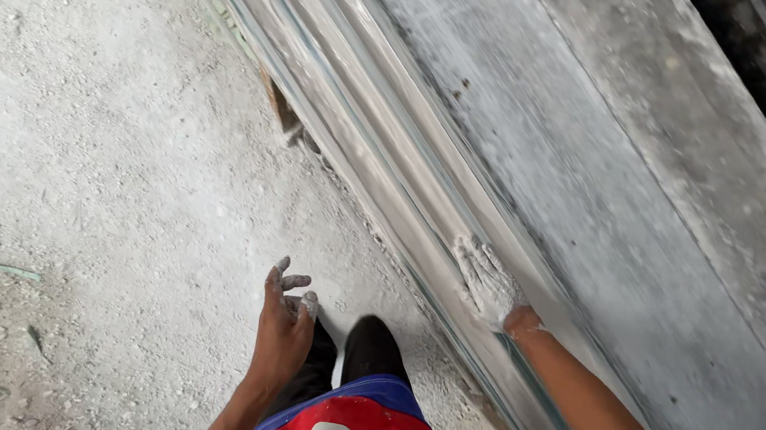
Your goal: The person scoops a white paste from a bucket and spreads it onto a long ribbed mold using a trowel and hands. The person repeatedly smooths the paste along the mold's grooves and edges, occasionally dipping the trowel back into the bucket to gather more material.
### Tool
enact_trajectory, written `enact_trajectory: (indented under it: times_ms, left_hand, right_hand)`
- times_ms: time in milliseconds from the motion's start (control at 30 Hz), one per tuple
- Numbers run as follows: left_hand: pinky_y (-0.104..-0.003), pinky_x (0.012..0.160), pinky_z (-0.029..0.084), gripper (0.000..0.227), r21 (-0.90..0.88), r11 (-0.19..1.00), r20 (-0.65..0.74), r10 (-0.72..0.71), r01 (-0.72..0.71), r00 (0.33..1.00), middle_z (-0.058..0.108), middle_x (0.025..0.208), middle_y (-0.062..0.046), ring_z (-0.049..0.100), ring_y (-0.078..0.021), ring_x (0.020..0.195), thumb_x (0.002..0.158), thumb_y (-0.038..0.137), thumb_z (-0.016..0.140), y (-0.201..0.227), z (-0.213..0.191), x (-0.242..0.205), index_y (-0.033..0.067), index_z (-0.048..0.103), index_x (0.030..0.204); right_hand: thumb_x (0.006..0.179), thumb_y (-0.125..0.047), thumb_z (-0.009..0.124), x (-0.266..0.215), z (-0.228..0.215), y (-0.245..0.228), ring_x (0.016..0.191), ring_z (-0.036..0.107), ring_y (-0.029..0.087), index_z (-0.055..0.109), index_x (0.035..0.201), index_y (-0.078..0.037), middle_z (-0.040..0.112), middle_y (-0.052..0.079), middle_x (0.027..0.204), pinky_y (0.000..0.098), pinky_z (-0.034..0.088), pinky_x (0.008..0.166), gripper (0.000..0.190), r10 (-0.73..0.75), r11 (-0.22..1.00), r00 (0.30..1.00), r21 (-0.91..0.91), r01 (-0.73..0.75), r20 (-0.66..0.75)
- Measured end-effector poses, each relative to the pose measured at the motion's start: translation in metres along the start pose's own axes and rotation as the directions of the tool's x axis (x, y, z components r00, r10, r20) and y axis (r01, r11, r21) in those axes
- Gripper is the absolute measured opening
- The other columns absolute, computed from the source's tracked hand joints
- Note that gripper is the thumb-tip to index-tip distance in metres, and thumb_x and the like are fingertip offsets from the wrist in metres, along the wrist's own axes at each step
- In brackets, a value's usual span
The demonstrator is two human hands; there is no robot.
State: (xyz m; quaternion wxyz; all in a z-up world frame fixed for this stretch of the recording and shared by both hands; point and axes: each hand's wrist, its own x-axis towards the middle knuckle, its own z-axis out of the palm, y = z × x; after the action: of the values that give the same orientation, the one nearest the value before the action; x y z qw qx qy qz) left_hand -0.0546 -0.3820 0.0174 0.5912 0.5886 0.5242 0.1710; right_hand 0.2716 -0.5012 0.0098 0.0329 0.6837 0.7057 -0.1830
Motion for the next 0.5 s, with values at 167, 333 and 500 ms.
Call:
enact_trajectory:
  times_ms: [167,333,500]
  left_hand:
    - [-0.031,0.079,0.057,0.066,-0.043,0.994,-0.019,0.097,-0.098,0.995,0.059,0.125,-0.017,0.065,-0.0176,0.093,0.096,0.002,0.05,-0.024,0.059,-0.076,0.0017,0.023,0.156]
    - [-0.03,0.081,0.057,0.063,-0.094,0.99,-0.042,0.104,-0.108,0.994,0.059,0.124,-0.016,0.065,-0.0182,0.095,0.099,0.002,0.051,-0.051,0.141,-0.173,0.0002,0.024,0.156]
    - [-0.029,0.079,0.056,0.062,-0.148,0.987,0.002,0.07,-0.069,0.998,0.056,0.127,-0.015,0.063,-0.0157,0.095,0.098,-0.002,0.045,-0.073,0.227,-0.294,0.001,0.023,0.156]
  right_hand:
    - [0.103,-0.037,0.033,-0.129,0.029,0.01,0.145,0.023,0.028,0.019,0.152,-0.001,0.022,0.018,0.157,0.0414,0.022,0.116,0.062,0.0,1.0,1.0,0.002,0.0,-0.019]
    - [0.103,-0.035,0.035,-0.263,0.071,0.026,0.142,0.028,0.029,0.025,0.15,-0.001,0.028,0.019,0.154,0.0414,0.026,0.113,0.059,0.009,1.0,0.998,0.002,-0.009,-0.069]
    - [0.104,-0.033,0.036,-0.403,0.107,0.024,0.14,0.033,0.029,0.03,0.148,-0.001,0.033,0.019,0.151,0.0415,0.031,0.111,0.055,0.002,0.998,0.998,0.069,0.002,-0.066]
